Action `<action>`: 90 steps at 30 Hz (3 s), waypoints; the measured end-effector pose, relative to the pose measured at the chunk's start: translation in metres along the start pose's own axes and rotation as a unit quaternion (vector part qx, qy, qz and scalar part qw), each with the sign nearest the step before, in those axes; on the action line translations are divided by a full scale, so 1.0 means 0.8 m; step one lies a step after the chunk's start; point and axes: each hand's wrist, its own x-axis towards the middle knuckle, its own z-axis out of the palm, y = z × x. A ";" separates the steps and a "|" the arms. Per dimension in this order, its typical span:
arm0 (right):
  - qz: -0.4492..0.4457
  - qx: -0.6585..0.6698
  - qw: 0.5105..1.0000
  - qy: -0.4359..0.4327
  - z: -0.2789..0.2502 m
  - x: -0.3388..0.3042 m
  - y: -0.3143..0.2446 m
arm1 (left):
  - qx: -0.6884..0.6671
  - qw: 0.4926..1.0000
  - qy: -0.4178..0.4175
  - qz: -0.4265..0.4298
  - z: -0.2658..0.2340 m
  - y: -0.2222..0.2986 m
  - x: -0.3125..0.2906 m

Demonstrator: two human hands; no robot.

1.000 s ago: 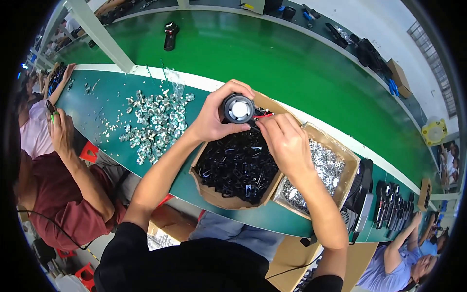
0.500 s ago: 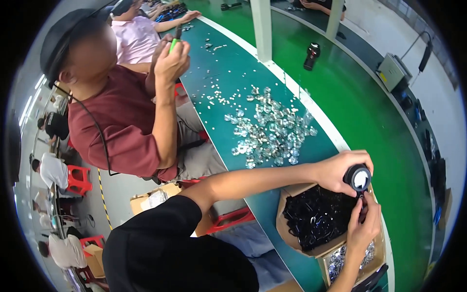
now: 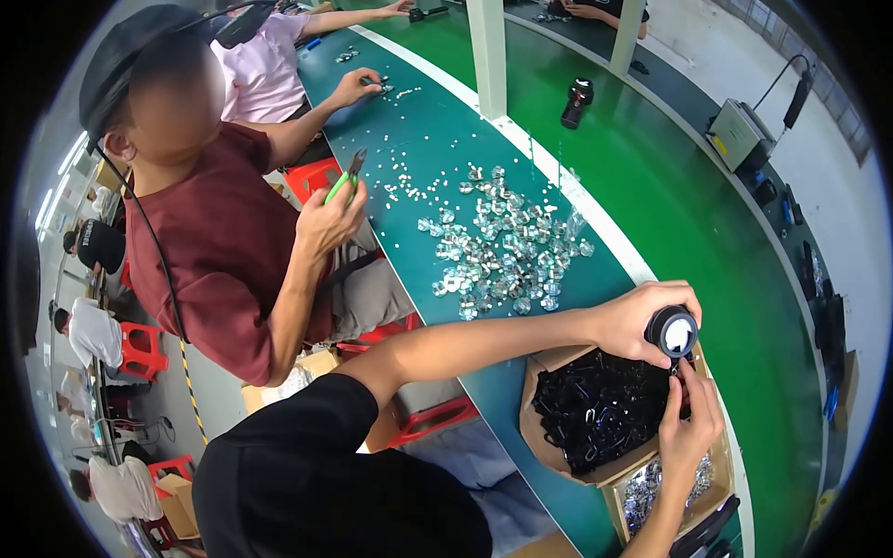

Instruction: Assembling components into a handheld electronic device at a factory workbench.

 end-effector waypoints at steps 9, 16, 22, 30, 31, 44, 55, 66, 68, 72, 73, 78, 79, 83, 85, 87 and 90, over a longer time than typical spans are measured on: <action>0.009 -0.035 0.999 0.009 -0.010 -0.003 0.010 | 0.018 0.999 -0.019 0.022 0.006 -0.002 0.004; -0.075 -0.079 0.988 0.109 0.008 0.004 0.017 | -0.026 0.994 -0.052 -0.093 -0.009 0.005 0.000; -0.067 -0.100 0.986 0.119 0.008 0.002 0.019 | -0.072 0.989 -0.067 -0.110 -0.002 -0.002 -0.003; -0.068 -0.114 0.990 0.055 -0.003 0.007 0.014 | -0.085 0.989 -0.039 -0.112 -0.004 0.003 -0.003; -0.072 -0.110 0.989 0.062 -0.003 0.006 0.017 | -0.085 0.990 -0.039 -0.110 -0.003 0.003 -0.003; -0.018 -0.164 0.986 0.035 -0.001 0.002 0.007 | 0.021 0.994 -0.083 -0.067 -0.002 0.011 0.000; -0.025 -0.248 0.968 0.022 0.005 0.000 -0.005 | 0.014 0.997 -0.058 -0.058 0.005 0.009 0.000; 0.018 -0.305 0.951 -0.041 0.001 -0.003 -0.018 | 0.080 0.995 -0.057 -0.006 0.014 0.021 0.002; 0.035 -0.294 0.954 -0.038 0.001 -0.002 -0.023 | 0.089 0.995 -0.052 0.002 0.016 0.024 0.002; 0.047 -0.296 0.954 -0.032 0.001 -0.003 -0.026 | 0.098 0.994 -0.037 0.023 0.018 0.023 0.001; 0.045 -0.291 0.955 -0.021 0.001 -0.003 -0.026 | 0.098 0.994 -0.038 0.023 0.018 0.023 0.001; 0.033 -0.260 0.965 0.006 0.004 -0.005 -0.018 | 0.042 0.999 -0.027 -0.012 0.017 0.018 -0.001; 0.022 -0.233 0.971 0.040 0.007 -0.005 -0.013 | 0.041 0.999 -0.029 -0.013 0.017 0.018 -0.002; 0.005 -0.183 0.977 0.107 0.007 -0.004 -0.003 | -0.029 0.998 -0.015 -0.058 0.015 0.010 -0.005; 0.010 -0.158 0.983 0.096 0.003 -0.004 -0.002 | -0.074 0.995 -0.007 -0.071 0.014 0.009 -0.006; 0.015 -0.133 0.987 0.085 0.002 -0.004 0.000 | -0.090 0.993 -0.017 -0.073 0.012 0.009 -0.006; 0.007 -0.129 0.988 0.089 0.002 -0.008 0.001 | -0.061 0.996 -0.037 -0.052 0.012 0.010 -0.006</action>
